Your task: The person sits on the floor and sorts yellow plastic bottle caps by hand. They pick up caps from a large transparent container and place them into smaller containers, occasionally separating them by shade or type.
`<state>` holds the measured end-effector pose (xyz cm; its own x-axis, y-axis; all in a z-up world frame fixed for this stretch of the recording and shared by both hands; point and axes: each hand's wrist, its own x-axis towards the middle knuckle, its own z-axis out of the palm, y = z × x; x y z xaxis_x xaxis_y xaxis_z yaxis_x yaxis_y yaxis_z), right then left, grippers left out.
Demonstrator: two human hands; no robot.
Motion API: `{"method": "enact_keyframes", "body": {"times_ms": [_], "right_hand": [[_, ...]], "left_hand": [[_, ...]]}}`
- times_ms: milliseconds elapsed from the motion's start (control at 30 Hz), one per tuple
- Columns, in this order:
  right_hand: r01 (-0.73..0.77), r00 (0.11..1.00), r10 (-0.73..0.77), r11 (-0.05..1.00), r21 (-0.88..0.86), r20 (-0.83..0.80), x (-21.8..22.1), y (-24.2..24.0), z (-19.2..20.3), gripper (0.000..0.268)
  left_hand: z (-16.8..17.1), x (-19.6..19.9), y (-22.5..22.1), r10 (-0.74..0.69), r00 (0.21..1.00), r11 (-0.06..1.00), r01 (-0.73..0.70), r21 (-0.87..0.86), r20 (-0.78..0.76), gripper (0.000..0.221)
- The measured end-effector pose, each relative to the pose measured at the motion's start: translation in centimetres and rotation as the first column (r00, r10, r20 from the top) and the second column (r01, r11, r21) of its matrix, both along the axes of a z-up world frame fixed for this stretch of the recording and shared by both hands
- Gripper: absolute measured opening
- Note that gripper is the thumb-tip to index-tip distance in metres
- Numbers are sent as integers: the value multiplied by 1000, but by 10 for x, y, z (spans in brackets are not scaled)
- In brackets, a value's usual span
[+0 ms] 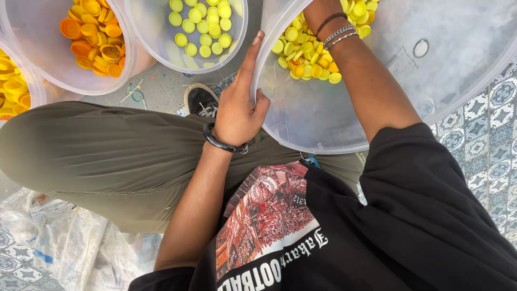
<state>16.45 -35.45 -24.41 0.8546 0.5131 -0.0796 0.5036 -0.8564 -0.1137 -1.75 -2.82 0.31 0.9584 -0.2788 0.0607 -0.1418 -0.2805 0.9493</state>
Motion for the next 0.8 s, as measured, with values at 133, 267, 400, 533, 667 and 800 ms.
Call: {"method": "enact_keyframes", "body": {"times_ms": [133, 267, 400, 533, 667, 800], "right_hand": [[-115, 990, 119, 992, 57, -81, 3, 34, 4, 14], [-74, 985, 79, 997, 35, -156, -2, 52, -2, 27], [84, 991, -72, 991, 104, -112, 5, 50, -43, 34], [-103, 985, 82, 985, 140, 149, 4, 40, -38, 34], [-65, 998, 60, 976, 208, 34, -5, 32, 8, 29], [660, 509, -26, 654, 371, -860, -40, 41, 149, 32]], "left_hand": [[0, -1, 1, 21, 998, 1000, -22, 15, 61, 92], [5, 2, -2, 18, 1000, 1000, -18, -2, -24, 93], [4, -1, -2, 39, 999, 999, -39, -2, 15, 96], [11, 2, -1, 34, 997, 999, -34, 0, -74, 96], [11, 3, -3, 57, 998, 998, -57, -17, 9, 98], [15, 1, -2, 53, 995, 998, -52, 18, -85, 96]]}}
